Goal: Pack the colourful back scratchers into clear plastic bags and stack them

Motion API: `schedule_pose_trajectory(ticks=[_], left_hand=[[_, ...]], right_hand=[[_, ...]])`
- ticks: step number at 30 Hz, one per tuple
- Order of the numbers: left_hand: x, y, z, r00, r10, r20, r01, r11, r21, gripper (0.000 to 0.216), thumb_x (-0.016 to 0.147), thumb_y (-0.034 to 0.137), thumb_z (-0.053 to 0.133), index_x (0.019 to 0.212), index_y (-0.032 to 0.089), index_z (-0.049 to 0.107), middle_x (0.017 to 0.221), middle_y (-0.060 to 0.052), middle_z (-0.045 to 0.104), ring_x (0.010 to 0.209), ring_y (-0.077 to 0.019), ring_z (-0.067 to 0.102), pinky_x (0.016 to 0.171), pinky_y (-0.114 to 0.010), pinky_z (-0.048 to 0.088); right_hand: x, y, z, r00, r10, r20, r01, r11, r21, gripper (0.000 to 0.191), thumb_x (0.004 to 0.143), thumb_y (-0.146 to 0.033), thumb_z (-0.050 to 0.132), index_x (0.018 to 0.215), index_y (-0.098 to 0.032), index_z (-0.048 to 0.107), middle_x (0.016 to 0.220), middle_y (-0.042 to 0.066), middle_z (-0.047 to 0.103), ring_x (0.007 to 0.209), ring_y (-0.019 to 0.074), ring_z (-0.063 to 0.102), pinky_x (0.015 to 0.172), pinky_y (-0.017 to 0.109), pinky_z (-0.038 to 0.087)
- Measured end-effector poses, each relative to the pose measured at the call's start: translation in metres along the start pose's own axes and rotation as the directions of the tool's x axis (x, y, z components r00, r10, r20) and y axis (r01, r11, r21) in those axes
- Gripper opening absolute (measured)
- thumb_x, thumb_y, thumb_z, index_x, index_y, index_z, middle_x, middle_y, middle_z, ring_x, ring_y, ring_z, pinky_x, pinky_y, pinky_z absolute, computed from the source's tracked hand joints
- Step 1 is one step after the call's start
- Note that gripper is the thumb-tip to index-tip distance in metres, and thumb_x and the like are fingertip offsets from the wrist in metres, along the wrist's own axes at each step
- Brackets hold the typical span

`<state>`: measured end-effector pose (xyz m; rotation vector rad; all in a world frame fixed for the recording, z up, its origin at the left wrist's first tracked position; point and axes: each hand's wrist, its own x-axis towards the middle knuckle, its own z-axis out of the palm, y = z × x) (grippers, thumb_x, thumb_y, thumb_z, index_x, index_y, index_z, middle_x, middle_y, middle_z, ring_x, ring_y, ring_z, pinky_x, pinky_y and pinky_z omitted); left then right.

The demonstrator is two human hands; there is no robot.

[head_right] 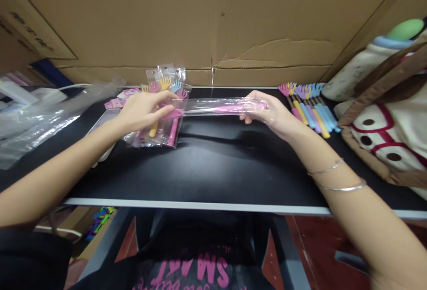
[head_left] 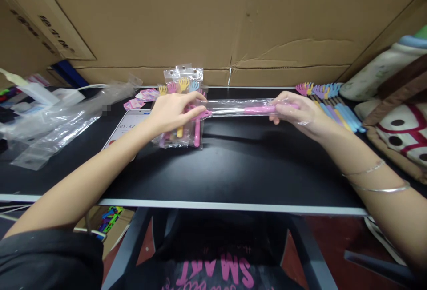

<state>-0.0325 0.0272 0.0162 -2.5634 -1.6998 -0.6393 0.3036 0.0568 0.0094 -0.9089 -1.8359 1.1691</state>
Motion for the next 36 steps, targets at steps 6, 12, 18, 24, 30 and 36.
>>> schedule_pose_trajectory(ticks=[6, 12, 18, 24, 30, 36], left_hand=[[0.007, -0.01, -0.002, 0.998, -0.058, 0.002, 0.056, 0.939, -0.34, 0.04, 0.09, 0.052, 0.046, 0.087, 0.017, 0.064, 0.07, 0.0, 0.058, 0.065, -0.0134, 0.052, 0.063, -0.026, 0.036], [0.009, -0.012, -0.001, 0.997, -0.059, 0.042, 0.072, 0.86, -0.506, 0.037, 0.089, 0.05, 0.05, 0.09, 0.016, 0.064, 0.076, -0.001, 0.06, 0.067, -0.0126, 0.052, 0.064, -0.025, 0.039], [0.01, -0.015, 0.002, 0.998, -0.033, 0.049, 0.053, 0.861, -0.506, 0.046, 0.089, 0.055, 0.05, 0.101, 0.015, 0.069, 0.097, -0.006, 0.07, 0.084, -0.0169, 0.06, 0.079, -0.029, 0.044], [0.009, -0.017, 0.002, 0.997, -0.026, 0.078, 0.06, 0.878, -0.475, 0.051, 0.086, 0.059, 0.054, 0.109, 0.016, 0.07, 0.1, -0.006, 0.071, 0.082, -0.0172, 0.061, 0.076, -0.029, 0.046], [0.009, -0.015, 0.001, 0.992, -0.028, 0.124, 0.081, 0.888, -0.453, 0.05, 0.081, 0.051, 0.067, 0.119, 0.018, 0.066, 0.115, -0.008, 0.069, 0.093, -0.018, 0.064, 0.081, -0.028, 0.049], [0.008, -0.014, -0.002, 0.987, -0.001, 0.159, 0.076, 0.882, -0.465, 0.049, 0.082, 0.049, 0.064, 0.119, 0.017, 0.063, 0.108, -0.008, 0.069, 0.084, -0.0158, 0.063, 0.074, -0.026, 0.048]], right_hand=[[0.001, 0.001, -0.011, 0.994, 0.003, -0.111, 0.006, 0.996, 0.084, 0.028, 0.074, -0.047, 0.08, 0.081, -0.024, 0.065, 0.07, -0.001, 0.063, 0.065, 0.0142, 0.056, 0.06, 0.028, 0.046], [0.003, 0.004, -0.012, 0.989, -0.023, -0.146, 0.022, 1.0, -0.01, 0.033, 0.071, -0.056, 0.079, 0.083, -0.028, 0.068, 0.075, 0.0, 0.067, 0.068, 0.0171, 0.059, 0.062, 0.032, 0.048], [0.004, 0.008, -0.013, 0.986, -0.074, -0.147, 0.069, 0.997, -0.043, 0.032, 0.078, -0.057, 0.073, 0.091, -0.027, 0.07, 0.079, 0.002, 0.071, 0.068, 0.0158, 0.06, 0.064, 0.03, 0.049], [0.005, 0.005, -0.011, 0.976, -0.083, -0.201, 0.071, 0.995, -0.064, 0.047, 0.07, -0.065, 0.075, 0.091, -0.024, 0.067, 0.071, 0.003, 0.068, 0.065, 0.0173, 0.058, 0.063, 0.032, 0.047], [0.004, 0.004, -0.009, 0.972, -0.14, -0.19, 0.114, 0.983, -0.142, 0.042, 0.073, -0.064, 0.073, 0.083, -0.024, 0.068, 0.072, 0.004, 0.063, 0.067, 0.0177, 0.058, 0.067, 0.034, 0.047], [0.003, 0.002, -0.009, 0.973, -0.119, -0.199, 0.091, 0.985, -0.146, 0.036, 0.072, -0.06, 0.076, 0.087, -0.028, 0.07, 0.084, 0.003, 0.067, 0.064, 0.0168, 0.059, 0.069, 0.036, 0.051]])
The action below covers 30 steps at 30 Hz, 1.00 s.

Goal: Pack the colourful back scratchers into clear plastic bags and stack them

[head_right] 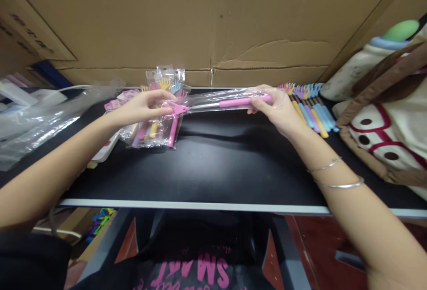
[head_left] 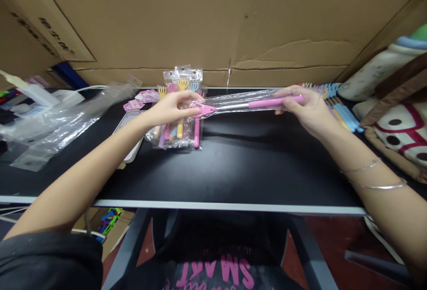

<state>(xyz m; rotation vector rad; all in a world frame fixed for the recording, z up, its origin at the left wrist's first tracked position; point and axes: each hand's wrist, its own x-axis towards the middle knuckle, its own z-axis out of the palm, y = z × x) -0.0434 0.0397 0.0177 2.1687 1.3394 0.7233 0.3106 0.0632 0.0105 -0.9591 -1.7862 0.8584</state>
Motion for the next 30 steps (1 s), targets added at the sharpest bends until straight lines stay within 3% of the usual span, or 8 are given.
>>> schedule_pose_trajectory(ticks=[5, 9, 14, 20, 25, 30], left_hand=[[-0.001, -0.001, -0.008, 0.996, 0.022, 0.081, -0.023, 1.0, 0.008, 0.04, 0.085, 0.047, 0.061, 0.113, 0.019, 0.061, 0.084, -0.002, 0.064, 0.067, -0.0119, 0.055, 0.062, -0.023, 0.042], [0.0, -0.004, -0.013, 0.991, 0.031, 0.129, -0.03, 1.0, -0.009, 0.036, 0.085, 0.044, 0.06, 0.111, 0.02, 0.06, 0.089, -0.002, 0.064, 0.071, -0.012, 0.057, 0.062, -0.022, 0.042], [0.0, -0.005, -0.014, 0.991, 0.029, 0.133, -0.033, 0.999, 0.024, 0.038, 0.086, 0.046, 0.057, 0.114, 0.02, 0.06, 0.1, -0.005, 0.065, 0.08, -0.0153, 0.061, 0.067, -0.025, 0.045], [-0.001, -0.008, -0.013, 0.991, 0.071, 0.118, -0.079, 0.995, 0.064, 0.039, 0.088, 0.05, 0.056, 0.116, 0.024, 0.061, 0.088, -0.004, 0.066, 0.075, -0.0163, 0.059, 0.065, -0.026, 0.043], [-0.002, -0.009, -0.011, 0.988, 0.108, 0.11, -0.117, 0.99, 0.08, 0.04, 0.087, 0.052, 0.058, 0.116, 0.026, 0.062, 0.086, -0.003, 0.064, 0.071, -0.016, 0.057, 0.06, -0.024, 0.041], [-0.002, -0.006, -0.009, 0.988, 0.07, 0.138, -0.078, 0.996, 0.052, 0.042, 0.087, 0.052, 0.058, 0.119, 0.025, 0.062, 0.091, -0.003, 0.065, 0.072, -0.0149, 0.056, 0.06, -0.023, 0.04]], right_hand=[[-0.003, -0.004, -0.006, 0.985, 0.063, 0.161, -0.058, 0.998, -0.031, 0.036, 0.071, -0.053, 0.08, 0.096, -0.028, 0.068, 0.082, 0.001, 0.069, 0.073, 0.0195, 0.064, 0.072, 0.034, 0.052], [-0.003, -0.005, -0.007, 0.964, 0.069, 0.256, -0.053, 0.996, -0.069, 0.044, 0.064, -0.046, 0.085, 0.099, -0.026, 0.067, 0.095, 0.002, 0.071, 0.082, 0.0204, 0.066, 0.073, 0.033, 0.051], [-0.003, -0.005, -0.004, 0.977, 0.04, 0.21, -0.012, 0.991, -0.135, 0.031, 0.076, -0.048, 0.077, 0.099, -0.027, 0.07, 0.081, 0.001, 0.069, 0.074, 0.0211, 0.066, 0.072, 0.035, 0.051], [-0.002, -0.006, -0.002, 0.98, -0.039, 0.196, 0.073, 0.983, -0.169, 0.03, 0.081, -0.051, 0.071, 0.095, -0.025, 0.068, 0.069, 0.002, 0.068, 0.07, 0.0219, 0.066, 0.073, 0.039, 0.052], [-0.003, -0.007, 0.001, 0.983, 0.033, 0.182, -0.017, 0.996, -0.087, 0.036, 0.081, -0.057, 0.069, 0.09, -0.023, 0.062, 0.078, 0.005, 0.074, 0.06, 0.0187, 0.065, 0.065, 0.038, 0.052], [-0.001, 0.0, 0.0, 0.966, 0.109, 0.233, -0.086, 0.991, -0.105, 0.042, 0.08, -0.064, 0.066, 0.084, -0.024, 0.058, 0.07, 0.004, 0.073, 0.056, 0.018, 0.063, 0.059, 0.036, 0.05]])
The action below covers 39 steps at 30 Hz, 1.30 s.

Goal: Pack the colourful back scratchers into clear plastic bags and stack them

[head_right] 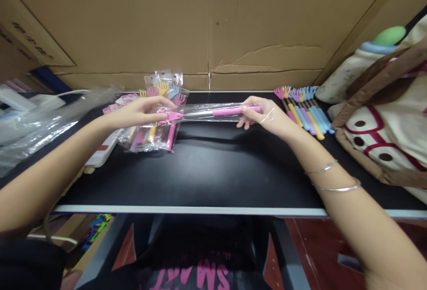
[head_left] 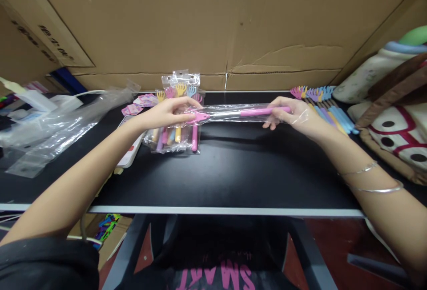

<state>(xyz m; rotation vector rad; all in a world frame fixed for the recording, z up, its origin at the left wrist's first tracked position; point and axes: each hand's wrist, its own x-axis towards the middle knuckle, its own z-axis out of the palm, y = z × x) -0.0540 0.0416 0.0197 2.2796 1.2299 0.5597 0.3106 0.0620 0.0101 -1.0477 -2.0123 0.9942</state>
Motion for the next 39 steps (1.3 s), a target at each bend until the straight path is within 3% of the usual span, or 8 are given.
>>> schedule_pose_trajectory(ticks=[6, 12, 18, 25, 30, 35, 39], left_hand=[[0.0, 0.001, 0.002, 1.0, -0.017, 0.016, 0.016, 0.999, 0.041, 0.044, 0.088, 0.053, 0.057, 0.119, 0.022, 0.063, 0.099, -0.004, 0.067, 0.079, -0.0162, 0.06, 0.065, -0.024, 0.042], [0.001, 0.002, 0.005, 0.999, 0.008, 0.039, -0.009, 1.0, 0.025, 0.042, 0.088, 0.051, 0.057, 0.118, 0.022, 0.062, 0.122, -0.006, 0.066, 0.102, -0.0202, 0.063, 0.082, -0.027, 0.048], [0.001, 0.003, 0.008, 0.999, -0.008, 0.05, 0.008, 1.0, 0.005, 0.043, 0.088, 0.051, 0.058, 0.118, 0.021, 0.064, 0.119, -0.005, 0.068, 0.105, -0.0213, 0.063, 0.085, -0.028, 0.048], [0.001, 0.007, 0.008, 0.996, -0.047, 0.071, 0.048, 0.999, -0.02, 0.047, 0.087, 0.056, 0.058, 0.119, 0.021, 0.064, 0.118, -0.005, 0.069, 0.102, -0.0223, 0.063, 0.085, -0.029, 0.049], [0.002, 0.009, 0.01, 0.997, -0.039, 0.066, 0.04, 0.999, -0.021, 0.045, 0.088, 0.051, 0.058, 0.12, 0.02, 0.063, 0.116, -0.005, 0.068, 0.099, -0.02, 0.063, 0.082, -0.026, 0.048], [0.002, 0.009, 0.013, 0.996, -0.083, 0.034, 0.085, 0.994, -0.067, 0.046, 0.087, 0.053, 0.059, 0.118, 0.019, 0.064, 0.115, -0.004, 0.069, 0.102, -0.0216, 0.062, 0.084, -0.027, 0.047], [0.002, 0.01, 0.014, 0.994, -0.108, 0.009, 0.108, 0.991, -0.083, 0.048, 0.086, 0.055, 0.058, 0.116, 0.019, 0.063, 0.111, -0.004, 0.068, 0.097, -0.0218, 0.062, 0.084, -0.029, 0.047]], right_hand=[[0.001, 0.0, -0.001, 0.999, 0.037, 0.026, -0.035, 0.996, -0.079, 0.046, 0.079, -0.069, 0.064, 0.073, -0.024, 0.056, 0.06, 0.005, 0.069, 0.055, 0.0184, 0.063, 0.056, 0.036, 0.05], [-0.001, -0.005, -0.002, 0.998, 0.038, 0.041, -0.036, 0.998, -0.042, 0.038, 0.079, -0.061, 0.069, 0.08, -0.025, 0.058, 0.062, 0.003, 0.067, 0.058, 0.0176, 0.063, 0.06, 0.036, 0.054], [-0.001, -0.002, -0.002, 0.997, 0.048, 0.055, -0.046, 0.998, -0.035, 0.041, 0.079, -0.063, 0.068, 0.08, -0.023, 0.058, 0.061, 0.002, 0.067, 0.057, 0.0159, 0.062, 0.058, 0.033, 0.052], [0.004, 0.007, -0.004, 0.996, 0.087, 0.016, -0.086, 0.994, -0.062, 0.053, 0.072, -0.073, 0.067, 0.063, -0.021, 0.057, 0.055, 0.003, 0.065, 0.051, 0.0141, 0.06, 0.052, 0.029, 0.047], [0.002, 0.005, 0.002, 0.985, 0.15, -0.08, -0.138, 0.981, 0.134, 0.053, 0.063, -0.069, 0.077, 0.066, -0.021, 0.056, 0.054, 0.0, 0.062, 0.05, 0.0114, 0.057, 0.052, 0.026, 0.048], [0.001, 0.004, 0.008, 0.969, 0.228, -0.091, -0.181, 0.916, 0.359, 0.053, 0.059, -0.064, 0.082, 0.08, -0.022, 0.059, 0.07, 0.001, 0.072, 0.06, 0.0129, 0.064, 0.06, 0.026, 0.052], [0.003, 0.006, 0.005, 0.957, 0.282, -0.072, -0.203, 0.824, 0.529, 0.034, 0.072, -0.048, 0.08, 0.092, -0.026, 0.062, 0.084, 0.0, 0.077, 0.067, 0.0129, 0.066, 0.067, 0.027, 0.053]])
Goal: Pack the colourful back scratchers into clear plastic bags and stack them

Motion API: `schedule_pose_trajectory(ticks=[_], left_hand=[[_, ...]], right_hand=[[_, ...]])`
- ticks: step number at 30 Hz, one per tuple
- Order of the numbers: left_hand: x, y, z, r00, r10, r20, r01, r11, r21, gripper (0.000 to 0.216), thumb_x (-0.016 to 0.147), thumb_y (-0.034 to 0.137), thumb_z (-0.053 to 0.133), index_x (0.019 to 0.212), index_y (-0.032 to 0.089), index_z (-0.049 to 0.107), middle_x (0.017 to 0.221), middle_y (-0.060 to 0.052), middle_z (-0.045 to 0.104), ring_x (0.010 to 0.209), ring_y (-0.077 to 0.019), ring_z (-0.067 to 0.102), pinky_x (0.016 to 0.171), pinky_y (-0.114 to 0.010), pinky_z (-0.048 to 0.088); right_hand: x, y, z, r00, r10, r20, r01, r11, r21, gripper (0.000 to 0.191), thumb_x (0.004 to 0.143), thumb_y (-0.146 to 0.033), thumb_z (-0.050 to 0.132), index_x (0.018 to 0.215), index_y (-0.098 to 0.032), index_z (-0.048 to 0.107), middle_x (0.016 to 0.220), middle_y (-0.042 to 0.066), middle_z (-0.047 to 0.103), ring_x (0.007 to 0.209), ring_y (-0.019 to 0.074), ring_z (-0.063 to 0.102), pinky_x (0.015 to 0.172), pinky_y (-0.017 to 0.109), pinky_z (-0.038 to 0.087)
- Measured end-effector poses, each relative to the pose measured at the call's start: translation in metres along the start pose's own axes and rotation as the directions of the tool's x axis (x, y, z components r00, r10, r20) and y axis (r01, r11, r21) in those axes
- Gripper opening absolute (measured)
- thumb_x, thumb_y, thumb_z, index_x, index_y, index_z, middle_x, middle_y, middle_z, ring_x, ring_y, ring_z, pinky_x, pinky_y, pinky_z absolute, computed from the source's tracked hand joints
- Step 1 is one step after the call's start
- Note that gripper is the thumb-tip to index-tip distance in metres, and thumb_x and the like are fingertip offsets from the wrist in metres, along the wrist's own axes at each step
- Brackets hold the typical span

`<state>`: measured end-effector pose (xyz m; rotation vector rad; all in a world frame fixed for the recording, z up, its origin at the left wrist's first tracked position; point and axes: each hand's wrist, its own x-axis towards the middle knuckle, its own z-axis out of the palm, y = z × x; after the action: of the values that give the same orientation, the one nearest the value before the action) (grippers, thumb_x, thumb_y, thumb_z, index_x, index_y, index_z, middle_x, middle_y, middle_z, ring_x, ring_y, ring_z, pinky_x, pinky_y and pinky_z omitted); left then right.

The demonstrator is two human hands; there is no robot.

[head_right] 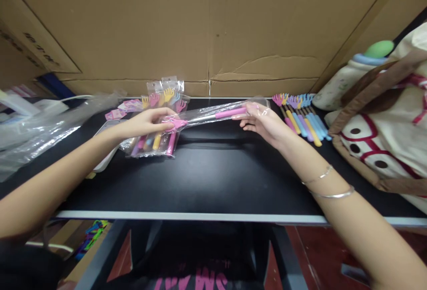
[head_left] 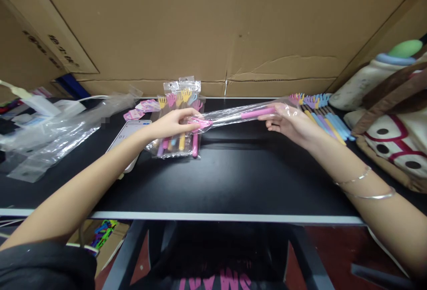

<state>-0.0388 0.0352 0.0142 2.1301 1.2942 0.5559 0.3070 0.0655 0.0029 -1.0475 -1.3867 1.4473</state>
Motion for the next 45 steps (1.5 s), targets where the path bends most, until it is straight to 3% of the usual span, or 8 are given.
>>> schedule_pose_trajectory(ticks=[4, 9, 15, 19, 24, 32, 39, 45], left_hand=[[0.0, -0.001, 0.001, 1.0, -0.015, -0.018, 0.016, 1.0, 0.009, 0.048, 0.086, 0.055, 0.057, 0.117, 0.019, 0.062, 0.111, -0.004, 0.067, 0.095, -0.0209, 0.062, 0.084, -0.03, 0.046], [0.0, -0.001, 0.001, 0.999, -0.007, -0.038, 0.009, 0.999, 0.046, 0.051, 0.086, 0.056, 0.056, 0.121, 0.018, 0.06, 0.111, -0.006, 0.066, 0.097, -0.0226, 0.061, 0.081, -0.031, 0.046], [0.0, 0.001, 0.002, 0.997, 0.039, -0.072, -0.034, 0.997, 0.071, 0.045, 0.087, 0.05, 0.058, 0.119, 0.019, 0.06, 0.116, -0.005, 0.066, 0.099, -0.0214, 0.062, 0.085, -0.031, 0.045], [0.0, 0.003, 0.004, 0.996, 0.061, -0.06, -0.058, 0.997, 0.049, 0.043, 0.088, 0.05, 0.058, 0.118, 0.019, 0.06, 0.116, -0.006, 0.066, 0.101, -0.0218, 0.062, 0.087, -0.032, 0.045], [0.0, 0.005, 0.004, 0.996, 0.077, -0.047, -0.076, 0.996, 0.036, 0.042, 0.089, 0.05, 0.057, 0.118, 0.019, 0.06, 0.12, -0.006, 0.064, 0.103, -0.0209, 0.061, 0.09, -0.032, 0.044], [-0.002, 0.009, 0.001, 0.997, 0.071, -0.001, -0.071, 0.997, 0.044, 0.042, 0.09, 0.049, 0.056, 0.118, 0.018, 0.059, 0.114, -0.006, 0.064, 0.096, -0.0193, 0.059, 0.082, -0.029, 0.044], [-0.003, 0.008, 0.0, 0.997, 0.059, -0.047, -0.056, 0.997, 0.06, 0.045, 0.089, 0.052, 0.056, 0.119, 0.019, 0.058, 0.121, -0.006, 0.063, 0.102, -0.0203, 0.059, 0.087, -0.03, 0.044], [-0.004, 0.008, 0.0, 0.995, 0.056, -0.084, -0.05, 0.996, 0.076, 0.045, 0.088, 0.051, 0.057, 0.119, 0.018, 0.058, 0.121, -0.007, 0.064, 0.099, -0.0207, 0.061, 0.089, -0.032, 0.044]], right_hand=[[0.001, -0.001, -0.003, 1.0, 0.013, -0.011, -0.012, 0.997, 0.079, 0.014, 0.08, -0.032, 0.066, 0.092, -0.026, 0.065, 0.094, 0.002, 0.078, 0.083, 0.0163, 0.069, 0.077, 0.031, 0.055], [-0.005, -0.004, 0.006, 0.998, -0.063, -0.014, 0.062, 0.998, -0.018, 0.026, 0.07, -0.017, 0.069, 0.094, -0.025, 0.064, 0.104, -0.001, 0.075, 0.093, 0.0146, 0.067, 0.081, 0.029, 0.054], [-0.005, -0.002, 0.012, 0.994, -0.095, -0.061, 0.096, 0.995, 0.001, 0.037, 0.068, -0.026, 0.08, 0.099, -0.028, 0.06, 0.081, -0.007, 0.07, 0.078, 0.0109, 0.065, 0.071, 0.024, 0.053], [-0.002, 0.001, 0.011, 0.991, -0.06, -0.118, 0.062, 0.998, 0.02, 0.038, 0.067, -0.022, 0.079, 0.1, -0.026, 0.061, 0.07, -0.008, 0.065, 0.067, 0.0087, 0.062, 0.063, 0.02, 0.052], [-0.001, 0.002, 0.012, 0.99, -0.046, -0.131, 0.049, 0.999, 0.016, 0.036, 0.069, -0.014, 0.071, 0.103, -0.024, 0.061, 0.065, -0.007, 0.062, 0.064, 0.0094, 0.059, 0.06, 0.02, 0.05], [-0.003, 0.0, 0.011, 0.991, -0.106, -0.076, 0.101, 0.992, -0.075, 0.027, 0.069, -0.01, 0.065, 0.09, -0.023, 0.055, 0.066, -0.005, 0.057, 0.061, 0.0104, 0.052, 0.058, 0.023, 0.046], [-0.004, -0.003, 0.009, 0.993, -0.085, -0.086, 0.083, 0.996, -0.032, 0.025, 0.074, -0.02, 0.07, 0.097, -0.024, 0.06, 0.071, -0.004, 0.061, 0.067, 0.012, 0.058, 0.062, 0.024, 0.049], [-0.002, 0.002, 0.003, 0.992, -0.116, -0.052, 0.113, 0.992, -0.049, 0.03, 0.083, -0.054, 0.066, 0.096, -0.027, 0.062, 0.084, 0.0, 0.066, 0.078, 0.0158, 0.065, 0.067, 0.028, 0.054]])
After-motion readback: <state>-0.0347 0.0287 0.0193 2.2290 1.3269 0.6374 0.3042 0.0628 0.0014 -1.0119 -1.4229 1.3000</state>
